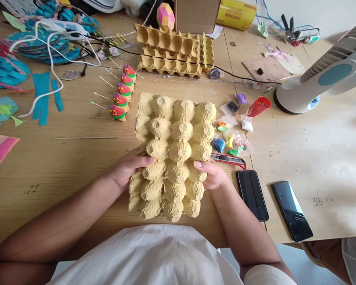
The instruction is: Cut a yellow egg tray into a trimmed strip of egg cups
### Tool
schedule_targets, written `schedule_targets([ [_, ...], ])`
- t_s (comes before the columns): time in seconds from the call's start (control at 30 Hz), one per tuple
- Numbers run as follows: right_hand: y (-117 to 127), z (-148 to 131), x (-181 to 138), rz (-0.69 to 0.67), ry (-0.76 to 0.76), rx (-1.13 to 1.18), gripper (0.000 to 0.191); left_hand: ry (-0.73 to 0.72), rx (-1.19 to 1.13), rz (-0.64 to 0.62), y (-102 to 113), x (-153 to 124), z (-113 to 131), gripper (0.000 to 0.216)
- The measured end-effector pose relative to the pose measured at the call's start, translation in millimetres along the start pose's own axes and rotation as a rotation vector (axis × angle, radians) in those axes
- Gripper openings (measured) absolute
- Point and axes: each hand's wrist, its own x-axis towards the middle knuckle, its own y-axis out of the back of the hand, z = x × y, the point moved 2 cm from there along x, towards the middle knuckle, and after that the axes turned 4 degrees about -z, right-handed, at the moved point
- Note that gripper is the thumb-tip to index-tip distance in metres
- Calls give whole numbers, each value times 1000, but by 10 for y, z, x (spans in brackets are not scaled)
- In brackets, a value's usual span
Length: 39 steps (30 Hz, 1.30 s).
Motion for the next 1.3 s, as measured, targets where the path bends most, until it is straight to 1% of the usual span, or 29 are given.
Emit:
schedule_targets([
  [0.1,-14,-40,8,28,3,-14,65,-16,42,31,24,12,10,40],
  [0.3,9,-68,16,40,30,-20,57,-44,92,51,40,14,34,42],
  [0.43,49,-90,-4,70,75,-63,57,-130,177,-11,82,2,123,48],
  [0.53,43,-115,-19,46,102,-82,50,-212,204,-72,82,-7,227,53],
  [0.6,33,-118,-23,16,107,-96,45,-275,198,-78,58,-11,293,57],
  [0.7,27,-106,-16,-35,105,-135,45,-337,185,-37,21,-15,345,57],
  [0.77,22,-114,-10,-80,114,-169,48,-343,184,-7,11,-15,347,55],
  [0.83,13,-157,-13,-109,135,-192,55,-334,197,33,18,-20,343,50],
  [0.9,3,-244,-28,-90,187,-195,65,-327,233,79,31,-31,351,44],
  [0.97,-14,-358,-49,-55,249,-190,70,-334,282,101,30,-43,378,42],
  [1.03,-43,-466,-59,-56,262,-196,65,-340,325,89,5,-50,422,41],
  [1.13,-98,-577,-35,-91,197,-218,52,-333,350,56,-55,-49,494,39],
  [1.3,-172,-664,28,-143,151,-222,55,-353,360,62,-121,-47,563,38],
])
